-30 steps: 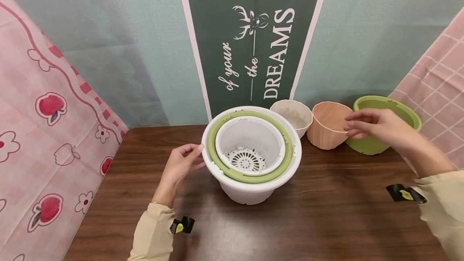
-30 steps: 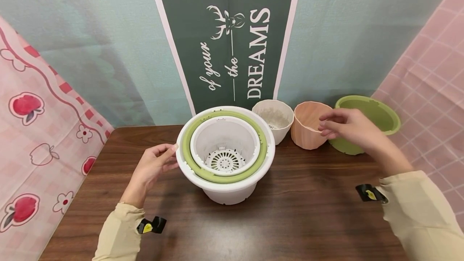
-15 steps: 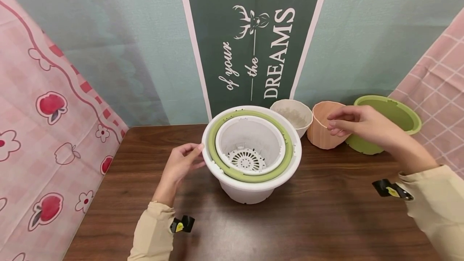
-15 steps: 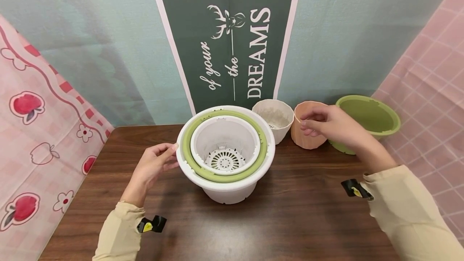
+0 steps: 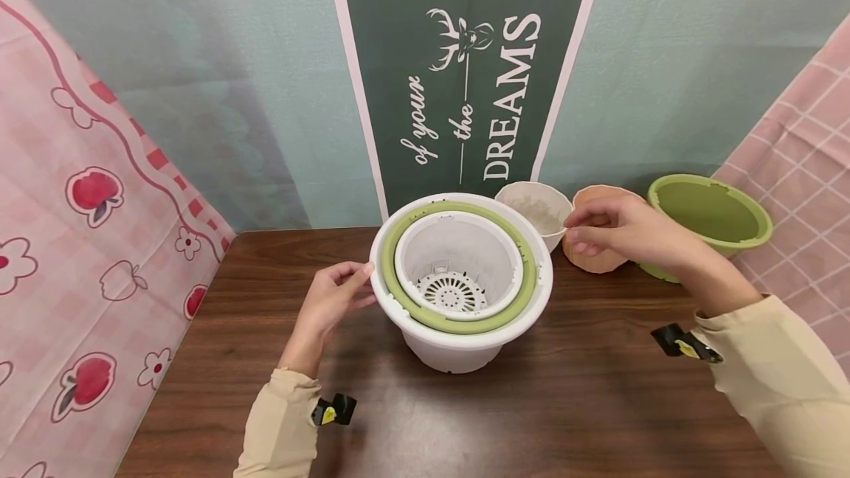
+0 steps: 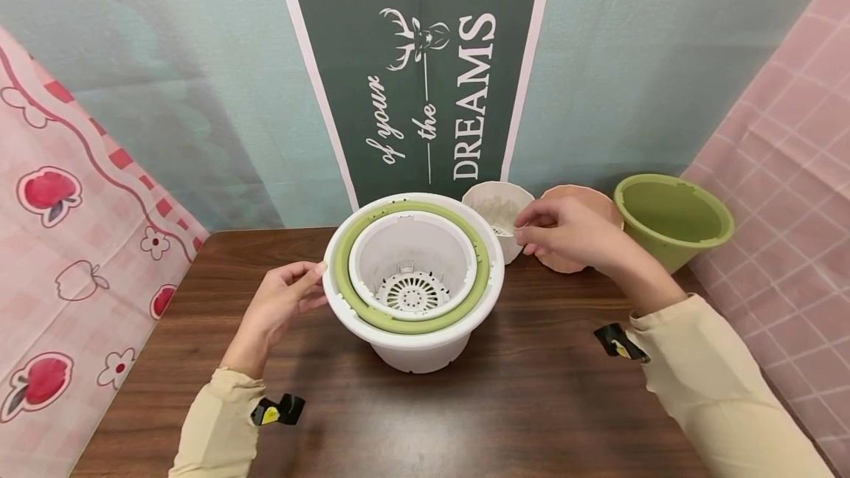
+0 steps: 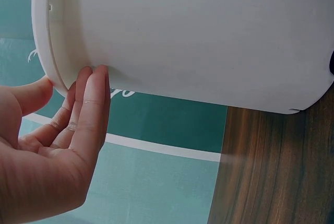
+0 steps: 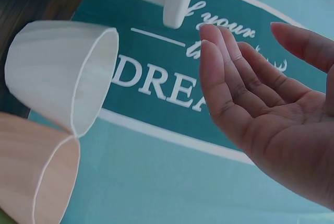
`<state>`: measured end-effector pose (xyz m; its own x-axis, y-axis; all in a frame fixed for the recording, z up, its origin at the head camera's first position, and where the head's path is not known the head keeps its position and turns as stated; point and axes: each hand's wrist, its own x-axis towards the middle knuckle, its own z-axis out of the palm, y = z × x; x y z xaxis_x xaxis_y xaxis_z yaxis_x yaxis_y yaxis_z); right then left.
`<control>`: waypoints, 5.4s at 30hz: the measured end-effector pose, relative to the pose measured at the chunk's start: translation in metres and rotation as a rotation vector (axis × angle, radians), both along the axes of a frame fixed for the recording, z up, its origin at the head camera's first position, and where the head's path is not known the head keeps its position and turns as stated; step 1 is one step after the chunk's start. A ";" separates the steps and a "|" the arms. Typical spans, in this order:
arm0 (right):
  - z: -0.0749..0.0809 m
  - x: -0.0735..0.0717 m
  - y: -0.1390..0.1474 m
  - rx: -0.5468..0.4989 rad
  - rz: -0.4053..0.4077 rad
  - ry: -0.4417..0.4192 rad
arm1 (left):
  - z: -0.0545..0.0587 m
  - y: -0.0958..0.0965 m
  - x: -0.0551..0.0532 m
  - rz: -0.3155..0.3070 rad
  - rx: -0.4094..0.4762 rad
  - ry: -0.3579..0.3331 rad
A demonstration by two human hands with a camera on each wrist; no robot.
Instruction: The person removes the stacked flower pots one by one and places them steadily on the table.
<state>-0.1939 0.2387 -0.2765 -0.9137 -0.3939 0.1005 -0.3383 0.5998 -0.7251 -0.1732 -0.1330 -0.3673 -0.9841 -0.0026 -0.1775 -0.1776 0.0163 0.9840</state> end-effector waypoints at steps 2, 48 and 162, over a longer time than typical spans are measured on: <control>0.001 0.000 -0.006 0.018 -0.009 -0.010 | 0.000 0.000 0.000 0.000 -0.001 0.001; 0.014 -0.030 -0.061 0.085 0.041 -0.353 | 0.000 -0.001 0.000 -0.010 -0.019 0.001; 0.006 -0.066 -0.088 0.015 -0.065 -0.595 | 0.000 -0.002 0.000 -0.021 -0.024 -0.006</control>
